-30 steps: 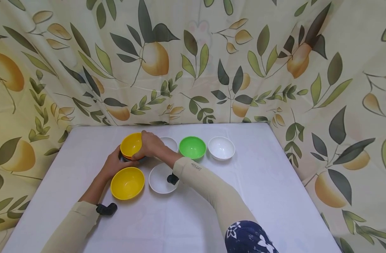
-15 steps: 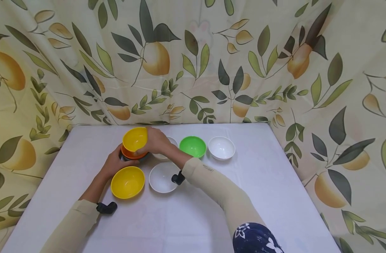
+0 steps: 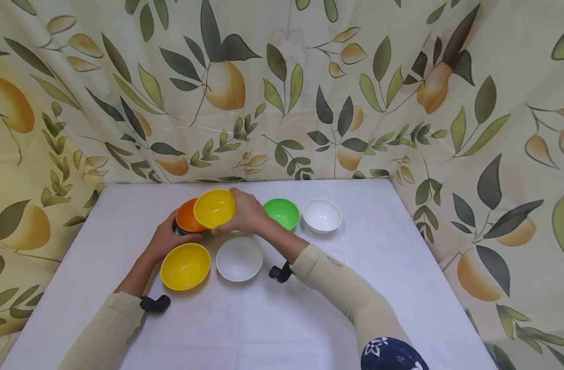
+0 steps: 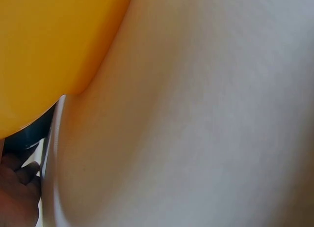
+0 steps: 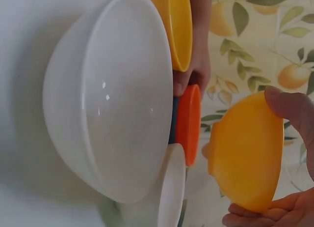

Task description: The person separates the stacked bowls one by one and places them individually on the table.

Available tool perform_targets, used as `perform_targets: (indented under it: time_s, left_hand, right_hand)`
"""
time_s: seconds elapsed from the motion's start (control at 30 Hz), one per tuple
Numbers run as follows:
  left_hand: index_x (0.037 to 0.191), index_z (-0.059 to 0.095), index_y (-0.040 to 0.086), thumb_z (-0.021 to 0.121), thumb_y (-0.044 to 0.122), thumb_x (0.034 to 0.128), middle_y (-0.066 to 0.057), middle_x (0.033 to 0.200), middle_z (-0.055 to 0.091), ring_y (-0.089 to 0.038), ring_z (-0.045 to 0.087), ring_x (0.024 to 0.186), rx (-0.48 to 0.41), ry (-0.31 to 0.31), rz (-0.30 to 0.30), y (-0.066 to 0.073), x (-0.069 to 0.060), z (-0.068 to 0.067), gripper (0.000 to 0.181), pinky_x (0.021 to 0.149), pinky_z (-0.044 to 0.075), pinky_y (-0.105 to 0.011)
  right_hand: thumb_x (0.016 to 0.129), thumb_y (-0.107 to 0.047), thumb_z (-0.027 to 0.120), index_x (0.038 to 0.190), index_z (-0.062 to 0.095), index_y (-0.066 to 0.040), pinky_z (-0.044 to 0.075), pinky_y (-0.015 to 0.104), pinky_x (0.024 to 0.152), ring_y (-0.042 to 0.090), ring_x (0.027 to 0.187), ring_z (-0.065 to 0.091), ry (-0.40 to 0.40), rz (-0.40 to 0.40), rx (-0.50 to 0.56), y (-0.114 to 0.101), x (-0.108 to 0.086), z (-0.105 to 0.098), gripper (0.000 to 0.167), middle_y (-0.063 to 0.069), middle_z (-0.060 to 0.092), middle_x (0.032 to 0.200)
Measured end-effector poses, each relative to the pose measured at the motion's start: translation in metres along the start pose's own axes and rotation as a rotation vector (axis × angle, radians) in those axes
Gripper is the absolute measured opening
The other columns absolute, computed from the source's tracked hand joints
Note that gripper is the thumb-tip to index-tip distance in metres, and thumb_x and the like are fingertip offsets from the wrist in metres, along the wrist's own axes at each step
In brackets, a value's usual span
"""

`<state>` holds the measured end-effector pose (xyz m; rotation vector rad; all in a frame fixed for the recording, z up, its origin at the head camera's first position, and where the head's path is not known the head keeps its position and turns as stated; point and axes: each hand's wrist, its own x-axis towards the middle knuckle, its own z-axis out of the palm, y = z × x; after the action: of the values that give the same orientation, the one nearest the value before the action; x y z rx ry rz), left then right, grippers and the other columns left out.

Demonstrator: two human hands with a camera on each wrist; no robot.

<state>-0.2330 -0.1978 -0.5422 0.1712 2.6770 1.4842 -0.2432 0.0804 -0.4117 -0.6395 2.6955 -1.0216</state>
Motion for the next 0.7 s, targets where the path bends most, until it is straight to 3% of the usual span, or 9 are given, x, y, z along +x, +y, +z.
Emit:
perform_targets:
  time_s: [0.37,0.7]
  left_hand:
    - [0.168,0.021,0.011,0.091,0.057,0.0765,-0.017,0.166,0.037,-0.039,0.037,0.15,0.015,-0.01,-0.053,0.002,0.001,0.002,0.124,0.122,0.028,-0.062]
    - [0.168,0.022,0.011,0.091,0.058,0.0765,-0.017,0.165,0.037,-0.039,0.036,0.15,0.01,-0.004,-0.04,0.003,-0.001,0.001,0.123,0.122,0.027,-0.062]
  right_hand:
    - [0.068,-0.041,0.098,0.157,0.041,-0.003,0.056,0.045,0.098,0.029,0.118,0.058,0.062,0.091,0.061,0.018,-0.067,-0.02,0.112,0.013,0.058,0.142]
    - [0.068,-0.034,0.099,0.158,0.038,0.0,0.058,0.05,0.098,0.035,0.121,0.058,0.151,0.172,0.084,0.039,-0.121,-0.029,0.114,0.019,0.056,0.146]
